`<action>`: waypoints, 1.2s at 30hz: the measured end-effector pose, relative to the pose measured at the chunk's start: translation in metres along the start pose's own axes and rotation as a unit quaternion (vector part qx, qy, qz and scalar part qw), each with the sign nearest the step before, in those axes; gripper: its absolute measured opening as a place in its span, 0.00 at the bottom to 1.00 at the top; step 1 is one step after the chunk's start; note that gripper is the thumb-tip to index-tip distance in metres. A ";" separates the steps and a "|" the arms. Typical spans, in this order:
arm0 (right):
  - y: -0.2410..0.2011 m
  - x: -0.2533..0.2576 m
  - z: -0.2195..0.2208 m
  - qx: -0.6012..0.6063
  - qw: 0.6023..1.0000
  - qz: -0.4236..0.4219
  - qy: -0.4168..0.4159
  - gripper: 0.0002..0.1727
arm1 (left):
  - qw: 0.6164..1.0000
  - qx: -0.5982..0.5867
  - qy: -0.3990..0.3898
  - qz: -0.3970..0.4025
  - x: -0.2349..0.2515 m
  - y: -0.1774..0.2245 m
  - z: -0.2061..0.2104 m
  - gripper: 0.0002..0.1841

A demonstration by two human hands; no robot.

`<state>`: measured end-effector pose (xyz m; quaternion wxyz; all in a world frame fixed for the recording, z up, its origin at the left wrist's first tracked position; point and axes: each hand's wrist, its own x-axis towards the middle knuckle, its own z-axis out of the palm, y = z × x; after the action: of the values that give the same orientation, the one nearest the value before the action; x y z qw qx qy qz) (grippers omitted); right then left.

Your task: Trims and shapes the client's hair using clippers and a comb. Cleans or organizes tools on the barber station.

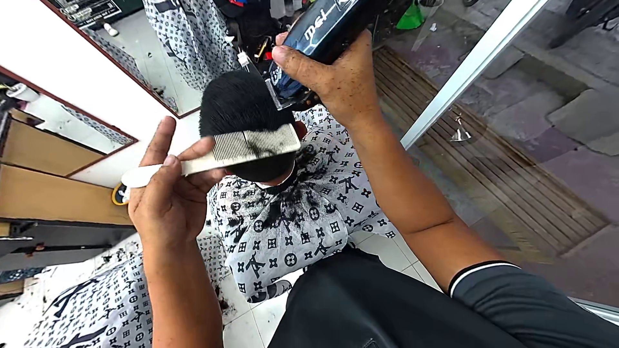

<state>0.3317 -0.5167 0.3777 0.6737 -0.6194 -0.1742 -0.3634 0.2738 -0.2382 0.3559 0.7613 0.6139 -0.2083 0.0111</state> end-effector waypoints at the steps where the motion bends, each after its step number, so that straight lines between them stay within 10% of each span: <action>1: 0.002 -0.002 -0.003 -0.001 1.000 0.014 0.005 0.22 | 1.000 -0.005 0.014 0.006 0.004 -0.001 0.003 0.25; 31: -0.001 0.002 0.022 0.025 0.999 0.044 0.001 0.22 | 0.996 0.014 0.005 0.082 0.026 0.003 0.024 0.29; 36: -0.005 0.012 0.017 -0.022 0.999 0.004 -0.027 0.21 | 1.000 -0.023 0.010 -0.002 0.002 0.000 -0.008 0.26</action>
<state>0.3396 -0.5035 0.3925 0.6561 -0.6445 -0.1820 -0.3479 0.2783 -0.2309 0.3551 0.7776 0.5962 -0.1993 0.0107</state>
